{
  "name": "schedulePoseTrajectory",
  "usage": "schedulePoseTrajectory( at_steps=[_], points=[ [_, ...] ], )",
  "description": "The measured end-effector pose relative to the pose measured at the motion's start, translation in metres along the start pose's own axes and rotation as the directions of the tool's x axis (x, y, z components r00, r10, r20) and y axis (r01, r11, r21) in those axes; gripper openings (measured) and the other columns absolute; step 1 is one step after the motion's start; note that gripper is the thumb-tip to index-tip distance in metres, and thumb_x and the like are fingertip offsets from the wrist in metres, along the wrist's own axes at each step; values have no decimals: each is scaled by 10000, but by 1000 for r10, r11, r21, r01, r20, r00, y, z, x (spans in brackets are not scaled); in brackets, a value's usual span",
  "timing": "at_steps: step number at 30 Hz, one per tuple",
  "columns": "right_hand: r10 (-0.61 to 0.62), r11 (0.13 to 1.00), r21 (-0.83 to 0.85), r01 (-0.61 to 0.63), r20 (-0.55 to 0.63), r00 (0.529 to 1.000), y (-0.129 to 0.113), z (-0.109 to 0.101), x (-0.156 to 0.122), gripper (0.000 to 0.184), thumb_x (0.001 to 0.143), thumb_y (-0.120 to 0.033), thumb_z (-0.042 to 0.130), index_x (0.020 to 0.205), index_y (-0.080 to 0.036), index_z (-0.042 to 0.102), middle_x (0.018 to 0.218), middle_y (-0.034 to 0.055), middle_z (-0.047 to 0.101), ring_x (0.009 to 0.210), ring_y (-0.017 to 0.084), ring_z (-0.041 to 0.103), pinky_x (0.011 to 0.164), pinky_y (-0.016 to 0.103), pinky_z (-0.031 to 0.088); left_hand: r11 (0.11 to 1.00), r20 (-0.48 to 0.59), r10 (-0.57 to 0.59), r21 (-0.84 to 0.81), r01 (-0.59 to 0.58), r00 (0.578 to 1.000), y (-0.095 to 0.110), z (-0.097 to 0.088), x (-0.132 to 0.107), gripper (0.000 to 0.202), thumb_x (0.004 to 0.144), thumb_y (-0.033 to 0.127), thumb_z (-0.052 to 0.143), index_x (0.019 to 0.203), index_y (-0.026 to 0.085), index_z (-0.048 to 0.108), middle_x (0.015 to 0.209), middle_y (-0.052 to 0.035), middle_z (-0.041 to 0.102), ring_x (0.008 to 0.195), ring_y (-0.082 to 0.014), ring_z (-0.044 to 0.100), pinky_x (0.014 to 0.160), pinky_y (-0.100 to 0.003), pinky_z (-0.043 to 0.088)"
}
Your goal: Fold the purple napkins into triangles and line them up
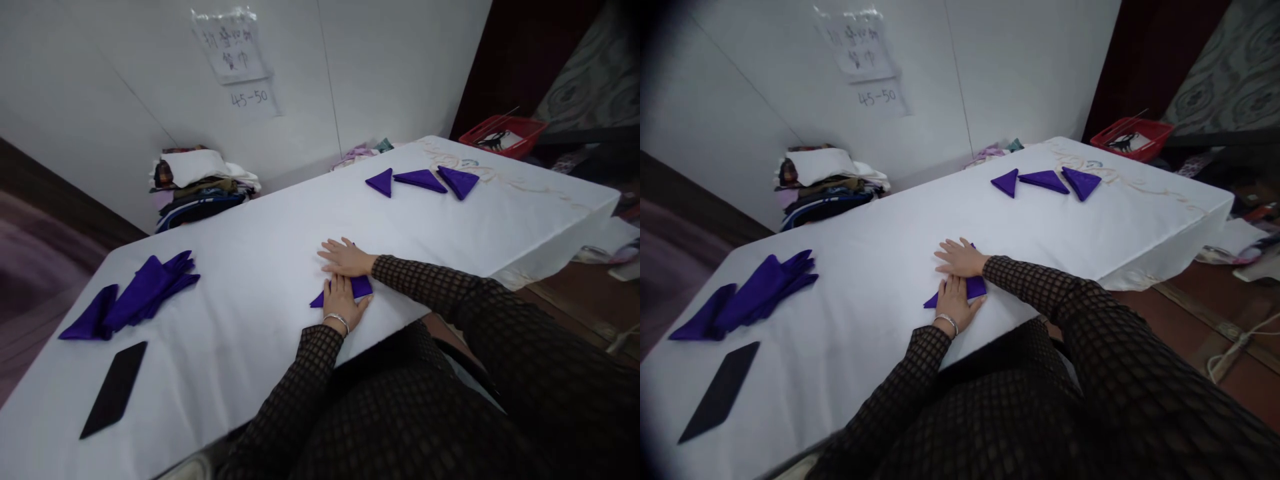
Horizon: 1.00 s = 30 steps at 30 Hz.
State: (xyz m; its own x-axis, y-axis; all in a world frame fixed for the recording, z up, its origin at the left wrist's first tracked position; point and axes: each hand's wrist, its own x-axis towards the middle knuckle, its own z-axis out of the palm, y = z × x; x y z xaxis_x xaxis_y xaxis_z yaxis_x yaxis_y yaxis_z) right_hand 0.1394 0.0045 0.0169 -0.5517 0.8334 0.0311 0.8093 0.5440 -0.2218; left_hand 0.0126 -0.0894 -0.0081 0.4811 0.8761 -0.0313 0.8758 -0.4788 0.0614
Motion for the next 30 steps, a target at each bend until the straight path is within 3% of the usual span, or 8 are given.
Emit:
schedulePoseTrajectory(
  at_steps=[2, 8, 15, 18, 23, 27, 30],
  points=[
    [-57, 998, 6, 56, 27, 998, -7, 10, -9, 656, 962, -588, 261, 1480, -197, 352, 1567, 119, 251, 1447, 287, 165, 1155, 520, 111, 1000, -14, 17, -16, -17, 1000, 0, 1, 0, 829, 881, 666, 299, 1446, 61, 353, 1491, -186, 391, 1426, -316, 252, 1183, -490, 146],
    [-15, 1000, 2, 15, 63, 998, 3, 25, -13, 642, 970, -559, 224, 1463, -181, 387, 1553, 120, 295, 1434, 292, 214, 1140, 502, 185, 995, -47, -20, -100, 16, 999, 4, 3, -2, 814, 858, 695, 326, 1438, 125, 365, 1489, -150, 391, 1419, -318, 258, 1186, -483, 152],
    [-18, 1000, 13, 17, 28, 999, 11, 33, -12, 638, 969, -539, 183, 1478, -194, 354, 1549, 98, 313, 1430, 305, 220, 1128, 541, 195, 993, -6, 8, -121, -8, 1000, 3, 0, -4, 883, 875, 690, 276, 1470, 38, 269, 1543, -154, 306, 1450, -299, 164, 1194, -452, 108],
    [-30, 1000, -6, 30, 10, 1000, 11, 37, -13, 643, 969, -533, 175, 1469, -179, 370, 1542, 109, 325, 1422, 311, 238, 1120, 549, 210, 994, 17, -17, -109, 19, 1000, -6, 0, -17, 878, 884, 684, 272, 1489, 51, 221, 1568, -150, 249, 1467, -274, 121, 1195, -468, 106],
    [-56, 998, -44, 55, -13, 998, 11, 39, -13, 656, 956, -565, 204, 1452, -182, 398, 1528, 125, 348, 1410, 318, 265, 1110, 550, 229, 988, 27, -101, -118, 104, 994, -37, 1, -60, 788, 902, 657, 293, 1501, 149, 232, 1581, -113, 221, 1466, -265, 152, 1182, -519, 149],
    [-70, 997, -45, 69, -24, 997, 12, 40, -13, 664, 948, -592, 205, 1441, -202, 417, 1526, 120, 354, 1409, 325, 263, 1107, 558, 231, 959, -4, -213, -193, 209, 977, -56, 1, -84, 647, 926, 563, 383, 1459, 199, 336, 1539, -89, 339, 1443, -255, 239, 1173, -528, 181],
    [-77, 996, -43, 75, -24, 997, 12, 40, -13, 667, 947, -600, 186, 1434, -215, 429, 1525, 114, 358, 1406, 324, 272, 1102, 566, 239, 919, -100, -304, -293, 264, 947, -63, 3, -83, 471, 924, 442, 479, 1338, 218, 499, 1448, -84, 482, 1387, -244, 361, 1151, -507, 257]
  ],
)
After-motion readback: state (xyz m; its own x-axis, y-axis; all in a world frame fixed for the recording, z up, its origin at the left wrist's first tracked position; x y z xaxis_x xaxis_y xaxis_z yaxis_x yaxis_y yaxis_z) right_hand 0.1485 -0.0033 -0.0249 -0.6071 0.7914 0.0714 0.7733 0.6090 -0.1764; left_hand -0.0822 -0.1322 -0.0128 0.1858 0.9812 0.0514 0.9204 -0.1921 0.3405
